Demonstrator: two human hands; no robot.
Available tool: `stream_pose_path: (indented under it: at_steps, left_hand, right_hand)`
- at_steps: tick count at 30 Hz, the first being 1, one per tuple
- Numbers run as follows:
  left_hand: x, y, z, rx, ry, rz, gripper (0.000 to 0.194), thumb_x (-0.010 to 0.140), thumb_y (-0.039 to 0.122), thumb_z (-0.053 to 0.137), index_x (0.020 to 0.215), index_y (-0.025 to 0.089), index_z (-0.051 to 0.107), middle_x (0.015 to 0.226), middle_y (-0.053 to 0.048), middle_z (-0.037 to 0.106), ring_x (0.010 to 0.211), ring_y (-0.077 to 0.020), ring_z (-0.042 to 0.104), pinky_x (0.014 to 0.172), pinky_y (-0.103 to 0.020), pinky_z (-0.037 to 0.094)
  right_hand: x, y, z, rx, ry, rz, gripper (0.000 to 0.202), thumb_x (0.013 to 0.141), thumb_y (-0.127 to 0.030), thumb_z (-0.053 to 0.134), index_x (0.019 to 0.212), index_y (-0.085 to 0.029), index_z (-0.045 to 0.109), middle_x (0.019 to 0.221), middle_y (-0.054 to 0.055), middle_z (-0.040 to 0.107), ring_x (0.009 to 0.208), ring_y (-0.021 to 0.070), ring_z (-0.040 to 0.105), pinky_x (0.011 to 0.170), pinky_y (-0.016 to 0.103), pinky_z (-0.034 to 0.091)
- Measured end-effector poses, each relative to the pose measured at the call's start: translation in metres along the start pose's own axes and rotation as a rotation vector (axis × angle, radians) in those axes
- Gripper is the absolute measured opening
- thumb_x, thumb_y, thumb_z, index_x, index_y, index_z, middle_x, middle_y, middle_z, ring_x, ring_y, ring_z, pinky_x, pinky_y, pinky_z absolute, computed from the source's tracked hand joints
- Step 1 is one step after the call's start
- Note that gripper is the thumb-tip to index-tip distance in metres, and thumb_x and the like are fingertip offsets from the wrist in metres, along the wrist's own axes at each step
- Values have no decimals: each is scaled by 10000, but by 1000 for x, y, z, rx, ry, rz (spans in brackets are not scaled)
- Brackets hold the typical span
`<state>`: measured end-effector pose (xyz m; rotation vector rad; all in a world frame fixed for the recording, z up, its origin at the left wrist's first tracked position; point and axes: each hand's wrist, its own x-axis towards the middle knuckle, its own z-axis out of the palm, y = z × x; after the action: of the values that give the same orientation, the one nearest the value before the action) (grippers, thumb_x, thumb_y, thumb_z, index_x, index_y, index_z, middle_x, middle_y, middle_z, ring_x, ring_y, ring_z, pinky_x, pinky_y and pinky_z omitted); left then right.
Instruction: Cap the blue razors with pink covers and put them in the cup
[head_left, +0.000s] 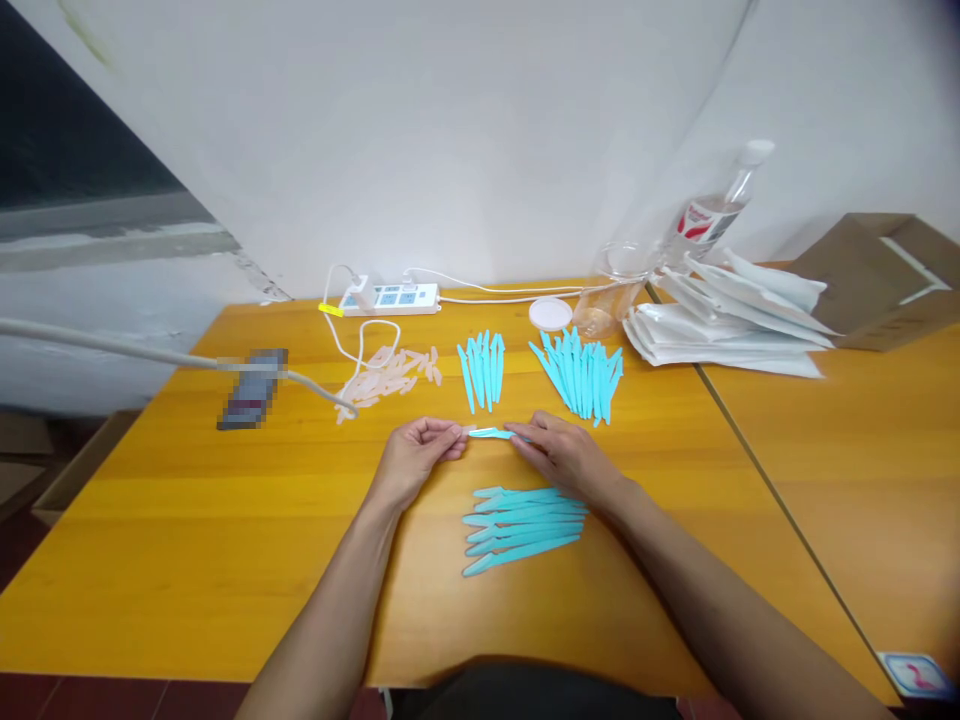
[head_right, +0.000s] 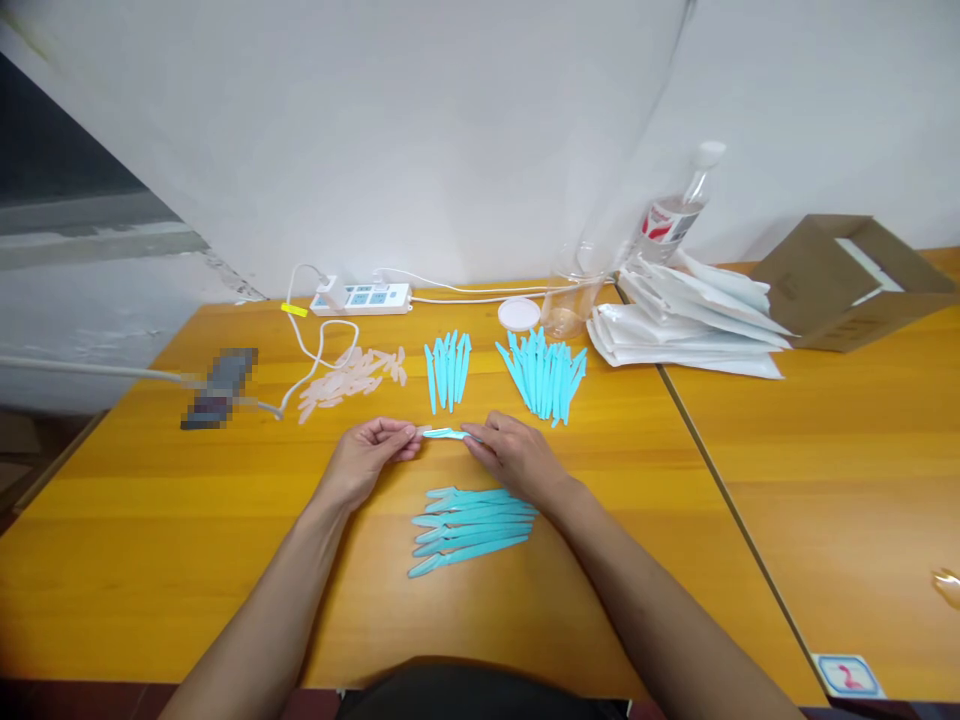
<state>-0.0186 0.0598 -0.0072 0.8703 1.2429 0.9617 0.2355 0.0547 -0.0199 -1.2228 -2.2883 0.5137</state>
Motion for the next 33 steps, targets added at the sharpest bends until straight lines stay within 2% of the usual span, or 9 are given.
stream_pose_path:
  at_steps: [19, 25, 28, 31, 33]
  left_hand:
    - [-5, 6, -3, 72, -17, 38, 432, 659, 455, 900, 857, 118, 717, 819, -90, 788, 701, -151, 714, 721, -276, 564]
    - [-9, 0, 14, 120, -132, 26, 412, 699, 476, 868, 862, 130, 713, 820, -82, 779, 737, -165, 716, 732, -285, 563]
    - [-15, 0, 13, 334, -247, 65, 349, 786, 467, 799, 891, 140, 739, 838, -75, 773, 722, -155, 691, 671, -251, 524]
    - [-21, 4, 7, 573, -386, 130, 279, 870, 436, 715, 870, 160, 753, 790, -49, 747, 668, -145, 649, 590, -235, 469]
    - [-25, 8, 6, 706, -436, 215, 253, 904, 410, 673, 840, 177, 748, 782, -38, 735, 673, -148, 642, 598, -245, 469]
  right_hand:
    - [-3, 2, -2, 8, 5, -13, 362, 1057, -361, 433, 1274, -223, 687, 890, 61, 632, 821, 167, 627, 753, 270, 477]
    - [-3, -3, 0, 26, -30, -52, 358, 1059, -355, 428, 1256, -207, 688, 887, 63, 634, 801, 160, 606, 743, 265, 463]
    - [-3, -8, -8, 31, -101, -89, 337, 1056, -350, 435, 1145, -215, 731, 833, 55, 620, 785, 168, 591, 727, 271, 444]
    - [-4, -14, -23, 77, -258, -97, 314, 1041, -323, 474, 938, -219, 752, 788, 39, 621, 752, 159, 588, 687, 259, 417]
    - [-5, -17, -33, 122, -342, -82, 316, 1025, -303, 505, 821, -211, 728, 767, 28, 632, 728, 149, 587, 669, 250, 401]
